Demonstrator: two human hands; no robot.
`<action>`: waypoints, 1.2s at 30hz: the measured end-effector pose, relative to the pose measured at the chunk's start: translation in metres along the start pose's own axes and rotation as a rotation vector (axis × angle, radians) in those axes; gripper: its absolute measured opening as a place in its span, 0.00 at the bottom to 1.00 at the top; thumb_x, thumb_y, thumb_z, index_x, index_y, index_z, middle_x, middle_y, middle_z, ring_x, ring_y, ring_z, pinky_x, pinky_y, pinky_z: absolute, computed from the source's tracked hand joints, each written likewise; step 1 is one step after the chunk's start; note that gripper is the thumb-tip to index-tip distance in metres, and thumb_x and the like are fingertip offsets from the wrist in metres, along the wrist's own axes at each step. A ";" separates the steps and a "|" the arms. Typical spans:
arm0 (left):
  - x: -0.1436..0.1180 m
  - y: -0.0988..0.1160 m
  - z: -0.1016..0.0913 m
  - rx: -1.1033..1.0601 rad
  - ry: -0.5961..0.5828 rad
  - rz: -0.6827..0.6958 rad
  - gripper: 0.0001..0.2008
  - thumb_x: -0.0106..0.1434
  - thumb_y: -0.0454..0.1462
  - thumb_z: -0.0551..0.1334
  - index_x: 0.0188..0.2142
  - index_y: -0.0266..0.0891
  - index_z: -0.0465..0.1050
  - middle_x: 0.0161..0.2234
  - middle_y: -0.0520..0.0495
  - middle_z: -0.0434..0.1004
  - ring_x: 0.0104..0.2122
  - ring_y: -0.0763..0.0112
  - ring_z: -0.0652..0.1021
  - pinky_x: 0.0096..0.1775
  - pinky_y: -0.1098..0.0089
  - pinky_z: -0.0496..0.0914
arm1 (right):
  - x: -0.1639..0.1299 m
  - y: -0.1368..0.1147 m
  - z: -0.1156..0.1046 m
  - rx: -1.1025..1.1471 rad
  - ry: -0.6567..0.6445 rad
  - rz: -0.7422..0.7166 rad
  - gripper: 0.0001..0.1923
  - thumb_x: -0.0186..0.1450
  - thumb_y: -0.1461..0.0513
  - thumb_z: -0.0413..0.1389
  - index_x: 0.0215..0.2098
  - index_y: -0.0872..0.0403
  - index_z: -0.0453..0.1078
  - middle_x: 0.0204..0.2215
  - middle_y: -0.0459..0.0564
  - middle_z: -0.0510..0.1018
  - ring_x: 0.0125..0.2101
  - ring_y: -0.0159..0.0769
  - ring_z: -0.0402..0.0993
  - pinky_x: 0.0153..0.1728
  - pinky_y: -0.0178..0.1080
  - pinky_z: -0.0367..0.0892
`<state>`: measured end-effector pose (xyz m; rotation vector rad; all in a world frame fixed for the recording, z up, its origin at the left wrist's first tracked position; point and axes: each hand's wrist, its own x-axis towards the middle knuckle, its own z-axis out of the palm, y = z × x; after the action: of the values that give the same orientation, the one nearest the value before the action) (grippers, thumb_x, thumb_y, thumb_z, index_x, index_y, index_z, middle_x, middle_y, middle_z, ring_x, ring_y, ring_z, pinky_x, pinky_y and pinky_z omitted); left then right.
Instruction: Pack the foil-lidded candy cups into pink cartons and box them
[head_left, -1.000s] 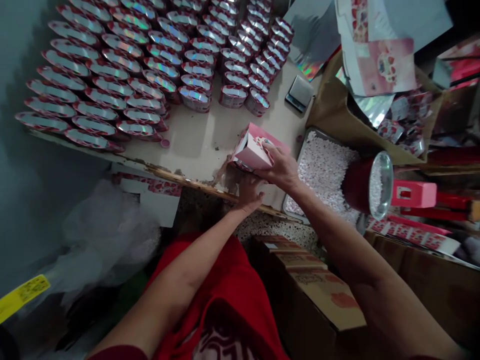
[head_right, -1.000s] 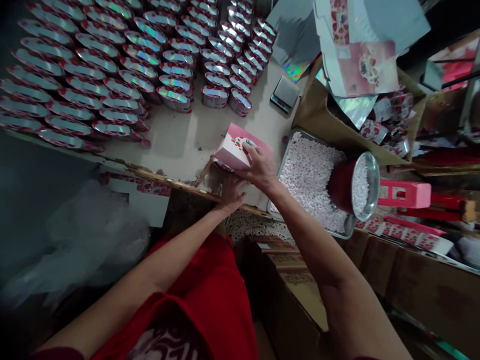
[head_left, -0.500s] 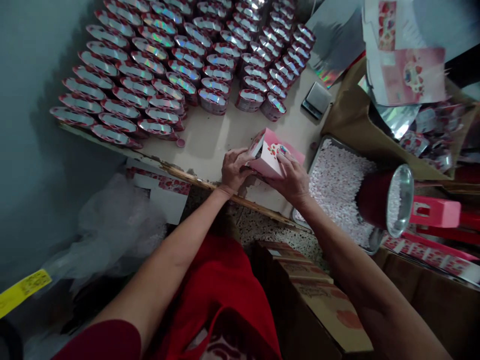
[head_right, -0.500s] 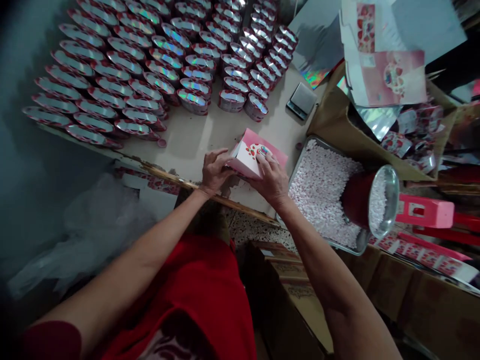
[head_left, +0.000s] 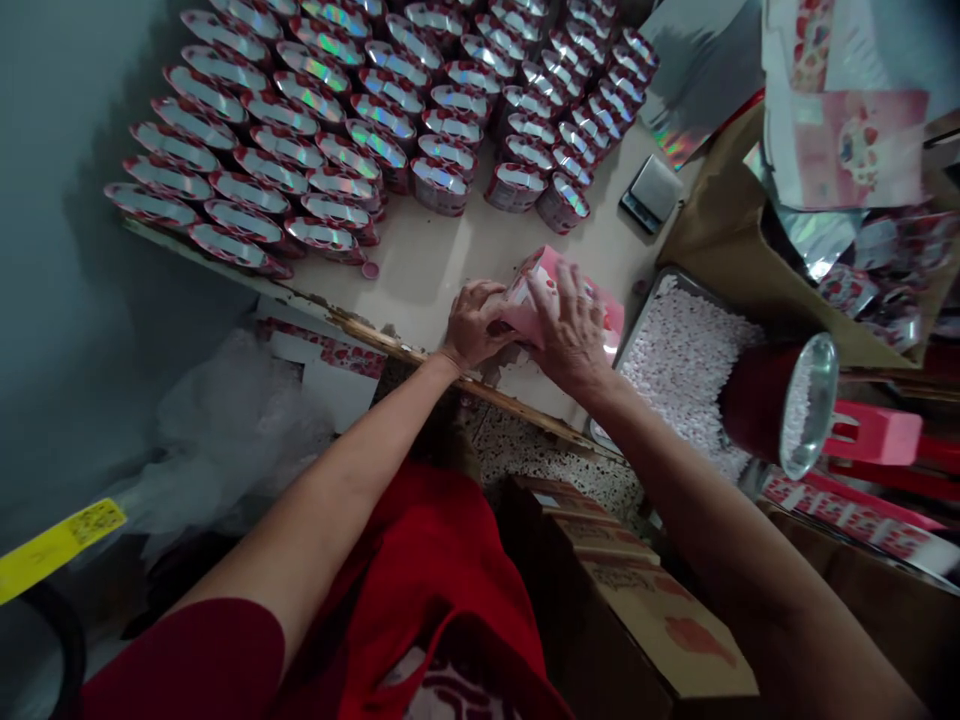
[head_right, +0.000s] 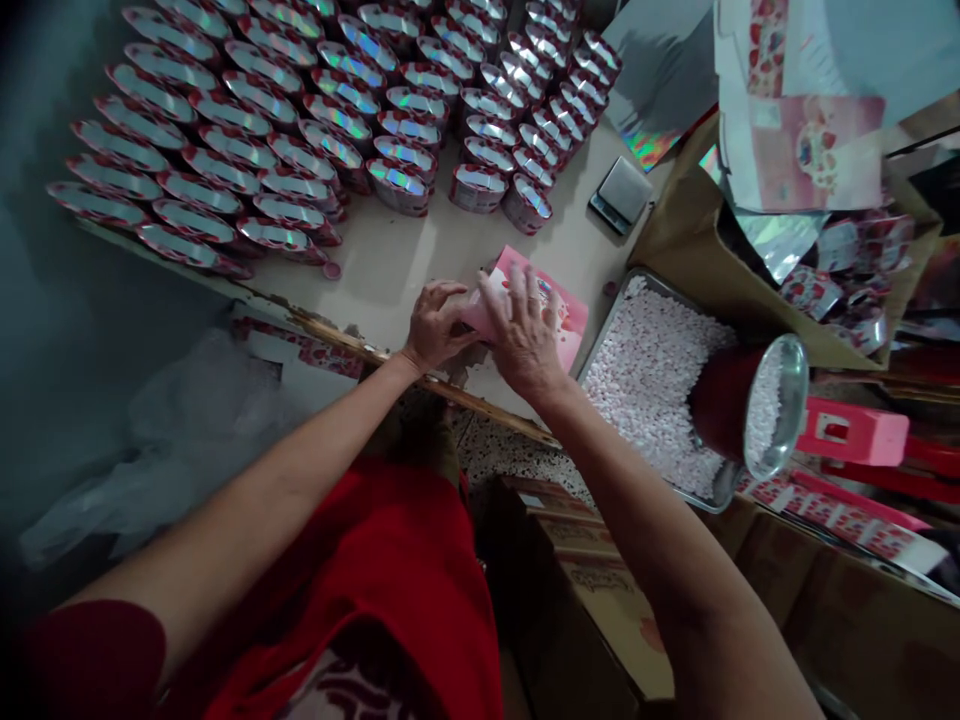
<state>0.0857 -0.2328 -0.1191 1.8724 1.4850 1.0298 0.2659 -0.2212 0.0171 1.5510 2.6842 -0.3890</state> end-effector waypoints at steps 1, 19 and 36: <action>-0.001 -0.001 0.001 -0.006 0.009 0.000 0.29 0.62 0.60 0.70 0.53 0.44 0.80 0.61 0.40 0.73 0.64 0.49 0.67 0.69 0.48 0.58 | 0.007 -0.005 -0.001 0.012 -0.021 -0.062 0.37 0.72 0.59 0.56 0.76 0.50 0.53 0.75 0.60 0.56 0.77 0.63 0.40 0.72 0.72 0.41; -0.003 -0.012 0.002 -0.024 0.029 0.109 0.25 0.61 0.49 0.69 0.54 0.40 0.77 0.61 0.38 0.73 0.63 0.51 0.69 0.69 0.51 0.61 | 0.010 -0.010 0.032 0.120 -0.041 -0.156 0.40 0.71 0.71 0.42 0.80 0.52 0.45 0.79 0.55 0.48 0.78 0.49 0.40 0.76 0.63 0.45; 0.031 0.039 -0.027 0.126 -0.363 0.466 0.26 0.72 0.31 0.52 0.68 0.39 0.69 0.71 0.37 0.66 0.74 0.53 0.61 0.74 0.40 0.49 | -0.081 0.034 0.065 -0.085 0.185 0.228 0.31 0.77 0.67 0.41 0.76 0.51 0.57 0.76 0.55 0.58 0.77 0.48 0.45 0.76 0.61 0.45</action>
<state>0.0885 -0.2140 -0.0653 2.4126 0.9448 0.7383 0.3288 -0.2880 -0.0414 1.9261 2.5677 -0.1280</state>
